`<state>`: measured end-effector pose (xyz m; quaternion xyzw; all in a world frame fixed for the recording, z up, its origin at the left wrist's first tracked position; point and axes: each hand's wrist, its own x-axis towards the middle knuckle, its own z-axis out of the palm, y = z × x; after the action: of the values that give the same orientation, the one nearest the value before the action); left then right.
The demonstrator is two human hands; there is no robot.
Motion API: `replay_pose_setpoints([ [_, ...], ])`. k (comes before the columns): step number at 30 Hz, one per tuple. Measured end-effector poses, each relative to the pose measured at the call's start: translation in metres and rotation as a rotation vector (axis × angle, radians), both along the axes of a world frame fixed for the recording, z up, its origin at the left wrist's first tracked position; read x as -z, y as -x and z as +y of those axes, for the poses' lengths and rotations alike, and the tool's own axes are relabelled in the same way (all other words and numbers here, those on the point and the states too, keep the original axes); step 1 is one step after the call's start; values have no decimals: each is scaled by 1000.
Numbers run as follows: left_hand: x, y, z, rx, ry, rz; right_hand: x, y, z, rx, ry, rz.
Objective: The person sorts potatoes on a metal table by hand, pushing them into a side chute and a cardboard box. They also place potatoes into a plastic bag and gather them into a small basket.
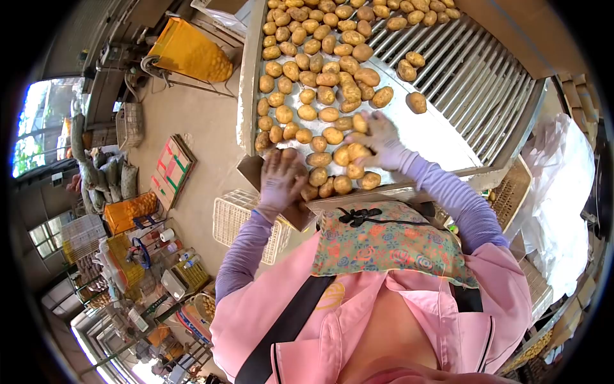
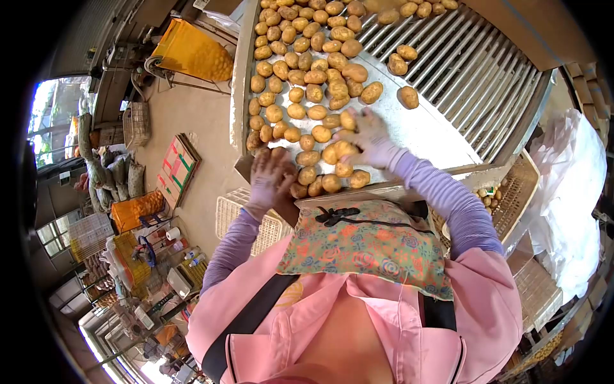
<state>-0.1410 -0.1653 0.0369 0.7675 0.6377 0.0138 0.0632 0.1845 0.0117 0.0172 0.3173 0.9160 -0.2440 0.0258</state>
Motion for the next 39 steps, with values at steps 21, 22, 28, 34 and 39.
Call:
replay_pose_setpoints([
  [21,-23,-43,9,198,99,-81,-43,-69,-32,64,240,-197],
  [22,-26,-32,7,196,99,-74,-31,-62,-36,-46,221,-81],
  [28,-9,27,41,50,-8,-17,3,40,-63,-145,312,-97],
  [34,47,-50,95,-531,-83,208,-17,61,-40,-359,312,209],
  [39,20,-96,77,157,-67,-84,-37,-26,98,366,-76,298],
])
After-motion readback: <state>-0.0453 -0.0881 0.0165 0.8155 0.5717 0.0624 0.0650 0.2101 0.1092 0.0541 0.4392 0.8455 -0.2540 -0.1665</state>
